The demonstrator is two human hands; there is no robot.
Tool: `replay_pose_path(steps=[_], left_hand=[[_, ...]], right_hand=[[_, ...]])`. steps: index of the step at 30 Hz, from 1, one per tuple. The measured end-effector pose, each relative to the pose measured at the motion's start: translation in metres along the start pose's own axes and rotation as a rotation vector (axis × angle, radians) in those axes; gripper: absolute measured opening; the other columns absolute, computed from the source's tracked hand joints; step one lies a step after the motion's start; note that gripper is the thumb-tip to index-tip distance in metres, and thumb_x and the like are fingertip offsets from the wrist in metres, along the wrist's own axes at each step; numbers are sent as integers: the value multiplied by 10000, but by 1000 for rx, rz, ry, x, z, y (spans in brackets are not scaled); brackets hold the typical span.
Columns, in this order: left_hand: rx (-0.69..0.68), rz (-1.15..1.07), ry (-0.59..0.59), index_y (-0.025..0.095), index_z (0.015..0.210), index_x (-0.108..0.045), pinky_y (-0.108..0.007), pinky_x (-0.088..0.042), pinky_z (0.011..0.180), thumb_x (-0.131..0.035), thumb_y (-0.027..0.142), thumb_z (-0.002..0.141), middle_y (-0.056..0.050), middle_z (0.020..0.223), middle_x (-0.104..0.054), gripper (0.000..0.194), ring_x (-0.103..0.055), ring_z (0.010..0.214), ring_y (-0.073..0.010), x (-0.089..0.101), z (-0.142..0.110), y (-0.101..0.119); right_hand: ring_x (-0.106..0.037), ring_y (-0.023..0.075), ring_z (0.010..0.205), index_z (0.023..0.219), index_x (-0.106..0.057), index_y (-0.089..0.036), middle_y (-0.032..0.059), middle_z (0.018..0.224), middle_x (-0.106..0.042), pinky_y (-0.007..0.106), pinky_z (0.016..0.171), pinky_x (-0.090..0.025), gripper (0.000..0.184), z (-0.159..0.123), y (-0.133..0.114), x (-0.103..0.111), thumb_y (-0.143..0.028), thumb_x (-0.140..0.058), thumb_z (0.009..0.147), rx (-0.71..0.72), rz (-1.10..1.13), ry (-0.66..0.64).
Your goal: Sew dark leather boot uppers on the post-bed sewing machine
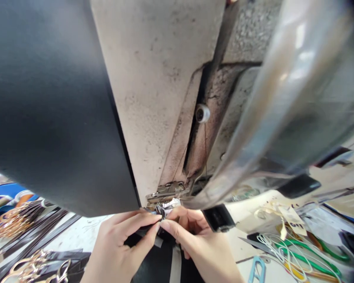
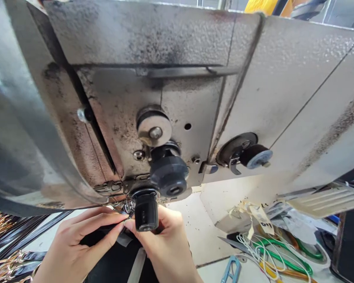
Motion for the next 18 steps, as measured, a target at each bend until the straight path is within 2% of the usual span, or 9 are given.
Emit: replay_pose_path(steps=[3,5,7,10,12,14,16,18], left_hand=[[-73,45,0,310,1001,-709,-77,-551,792,-677,180,897,101,930,-772,169,-743,806,-50,1,-2,5],[-107,80,-10,294,1011,-684,-90,-547,787,-626,159,926,87,924,-758,169,-731,802,-49,2,-2,9],[-131,107,-27,292,1039,-651,-111,-547,782,-585,140,933,81,929,-747,196,-726,808,-54,1,-3,12],[-132,151,-39,291,1058,-620,-173,-565,743,-630,187,906,72,945,-746,185,-731,813,-92,-1,-1,14],[-132,185,-26,282,1006,-620,-205,-556,670,-643,196,922,70,889,-739,123,-720,745,-107,-2,-1,15],[-220,243,-17,247,996,-631,-227,-535,644,-560,175,981,42,851,-737,102,-707,706,-119,-5,-5,21],[-367,326,18,186,1088,-648,-249,-544,757,-433,175,1034,-23,935,-764,222,-728,814,-149,-7,-15,30],[-436,372,105,142,1177,-650,-267,-510,937,-350,212,1065,-69,1043,-771,328,-716,989,-173,-4,-26,33]], right_hand=[[-621,120,656,892,-789,-253,-13,780,-698,199,630,-519,88,-11,-28,5,-295,-713,902,371,-143,129],[-698,139,758,1034,-789,-297,10,931,-738,205,684,-563,209,-18,-40,1,-178,-651,931,559,-254,122],[-728,150,763,1096,-772,-268,44,965,-741,204,647,-584,273,-25,-46,-1,-122,-599,943,698,-388,129],[-742,173,759,1127,-752,-191,88,961,-749,224,627,-607,281,-33,-49,-3,-90,-569,941,848,-575,157],[-744,191,804,1173,-733,-169,100,968,-751,254,665,-622,319,-35,-47,-5,-59,-555,934,893,-660,140],[-744,198,839,1207,-716,-174,109,1011,-749,259,656,-622,340,-34,-45,-5,-54,-544,939,901,-717,123],[-743,185,789,1133,-730,-186,98,979,-751,239,583,-601,274,-36,-47,-3,-105,-525,972,951,-728,150],[-739,172,735,1022,-737,-185,77,878,-750,228,537,-579,255,-38,-48,-3,-152,-484,1014,995,-761,179]])
Point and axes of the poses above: each hand's wrist, its own z-axis towards the middle knuckle, its own x-axis out of the back of the hand, y = z × x, the point moved 8 cm from there along z, towards the middle knuckle
